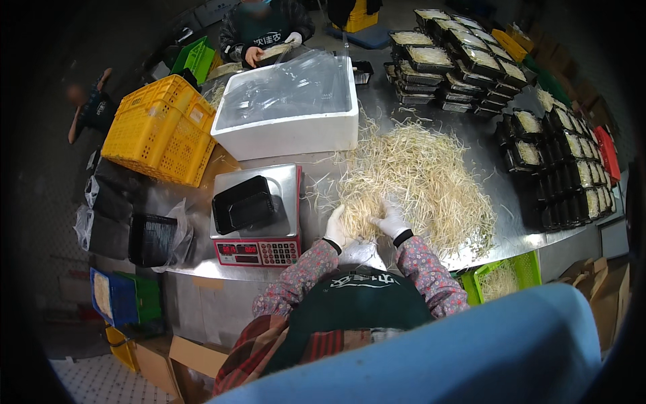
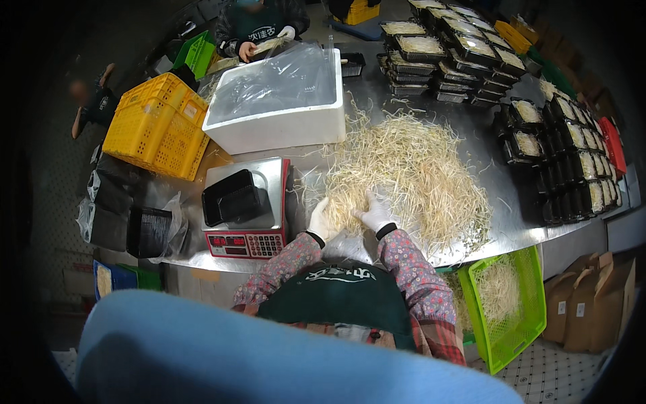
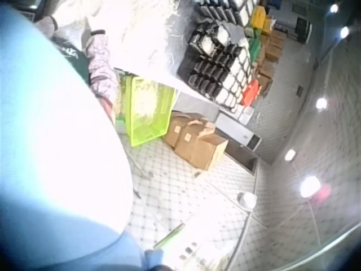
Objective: The person portions bean sprouts by hand from a large pile on a stainless steel table into black plastic trays placed on a digital scale. The person repeatedly scoops, weighs, and adjusts the sprouts, then moves filled trays aside.
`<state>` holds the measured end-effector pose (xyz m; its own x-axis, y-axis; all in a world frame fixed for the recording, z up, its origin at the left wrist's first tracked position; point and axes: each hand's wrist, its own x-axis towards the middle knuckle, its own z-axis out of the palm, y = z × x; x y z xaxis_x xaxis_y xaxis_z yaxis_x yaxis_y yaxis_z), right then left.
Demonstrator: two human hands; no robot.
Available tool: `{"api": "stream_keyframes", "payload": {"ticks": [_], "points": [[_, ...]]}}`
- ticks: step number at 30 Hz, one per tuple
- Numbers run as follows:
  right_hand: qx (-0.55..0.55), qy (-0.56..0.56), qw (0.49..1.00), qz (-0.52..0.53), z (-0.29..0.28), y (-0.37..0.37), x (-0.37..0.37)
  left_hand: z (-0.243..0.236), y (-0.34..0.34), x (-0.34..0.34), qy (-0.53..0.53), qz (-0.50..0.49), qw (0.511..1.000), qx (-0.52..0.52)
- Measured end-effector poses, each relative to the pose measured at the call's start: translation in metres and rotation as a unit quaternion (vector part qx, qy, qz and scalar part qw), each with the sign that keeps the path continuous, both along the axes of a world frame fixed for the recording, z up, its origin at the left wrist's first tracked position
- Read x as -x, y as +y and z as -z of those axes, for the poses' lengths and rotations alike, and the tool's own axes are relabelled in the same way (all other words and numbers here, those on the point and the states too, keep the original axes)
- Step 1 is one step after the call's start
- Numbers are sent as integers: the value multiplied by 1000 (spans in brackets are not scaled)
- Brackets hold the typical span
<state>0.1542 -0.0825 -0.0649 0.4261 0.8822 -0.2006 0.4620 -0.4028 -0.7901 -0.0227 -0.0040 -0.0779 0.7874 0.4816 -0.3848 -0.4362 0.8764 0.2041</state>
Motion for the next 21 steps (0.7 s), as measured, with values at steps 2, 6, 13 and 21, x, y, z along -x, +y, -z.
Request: {"api": "stream_keyframes", "payload": {"ticks": [2,6,13,21], "points": [[16,-88,996,-1,9,-11,0,12,-3,8,9,1,1000,-8],[-95,-154,983,-16,-12,-3,-6,18,-2,8,10,5,1000,-5],[-109,-246,956,-117,-19,16,32,59,11,10,-2,6,1000,0],[-93,-190,972,-106,-12,20,30,50,10,8,24,20,999,24]]}}
